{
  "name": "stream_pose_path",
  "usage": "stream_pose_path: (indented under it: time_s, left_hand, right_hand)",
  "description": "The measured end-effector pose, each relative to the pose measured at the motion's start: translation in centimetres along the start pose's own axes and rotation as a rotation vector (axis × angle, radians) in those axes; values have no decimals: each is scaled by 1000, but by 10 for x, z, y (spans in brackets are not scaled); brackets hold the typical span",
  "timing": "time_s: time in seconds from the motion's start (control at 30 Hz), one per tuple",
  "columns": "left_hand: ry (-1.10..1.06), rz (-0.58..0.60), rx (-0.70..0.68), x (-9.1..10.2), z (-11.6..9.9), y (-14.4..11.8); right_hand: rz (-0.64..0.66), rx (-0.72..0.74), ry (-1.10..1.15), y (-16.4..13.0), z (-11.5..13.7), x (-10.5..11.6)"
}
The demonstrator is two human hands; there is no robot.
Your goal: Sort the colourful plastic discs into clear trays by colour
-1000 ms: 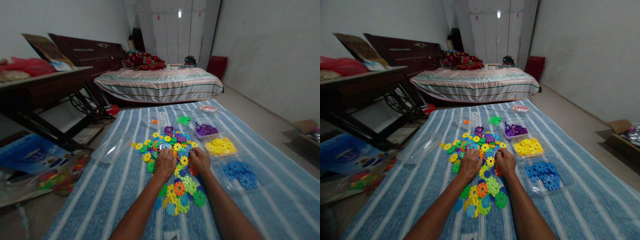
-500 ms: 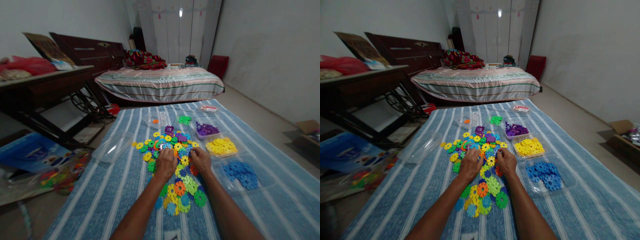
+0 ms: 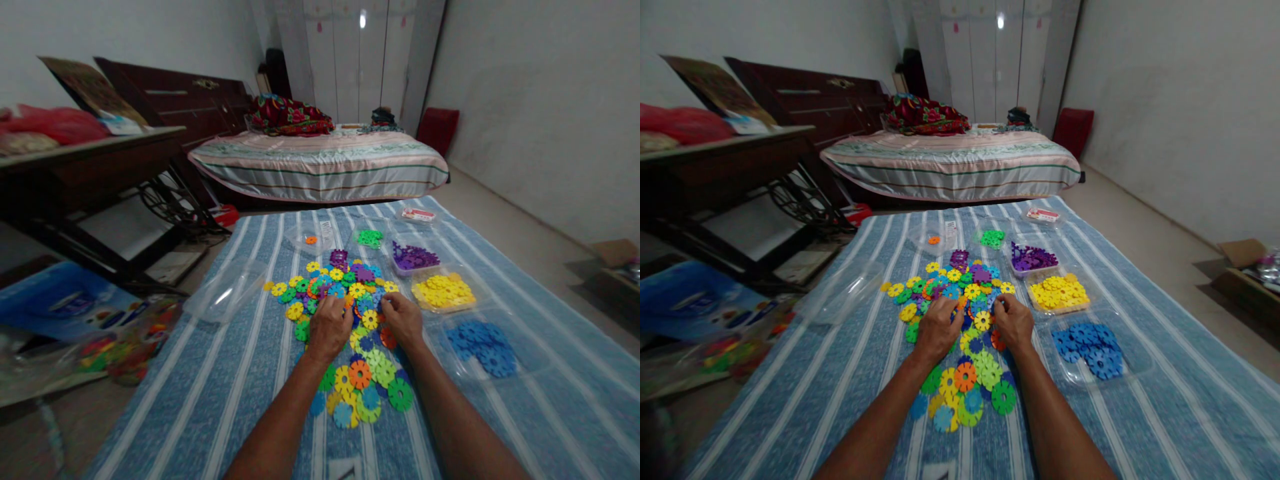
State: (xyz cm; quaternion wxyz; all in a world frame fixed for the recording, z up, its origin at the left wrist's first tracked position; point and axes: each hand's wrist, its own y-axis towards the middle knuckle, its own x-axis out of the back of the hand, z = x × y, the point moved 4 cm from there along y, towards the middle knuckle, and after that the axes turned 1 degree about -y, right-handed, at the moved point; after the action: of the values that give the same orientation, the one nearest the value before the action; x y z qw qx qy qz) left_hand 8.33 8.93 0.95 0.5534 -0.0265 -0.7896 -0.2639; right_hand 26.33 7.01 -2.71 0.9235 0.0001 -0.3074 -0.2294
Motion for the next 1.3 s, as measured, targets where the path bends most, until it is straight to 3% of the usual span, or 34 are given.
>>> stream_pose_path:
  time_s: [0.33, 0.83, 1.3]
  left_hand:
    - [-113, -88, 91, 2, 9, -2]
    - [-121, -125, 226, 5, 24, -2]
    - [-139, 4, 367, 14, 29, -3]
  right_hand:
    - [-12, 8, 13, -2, 3, 2]
    - [0, -1, -5, -1, 3, 2]
    - [12, -13, 1, -1, 1, 2]
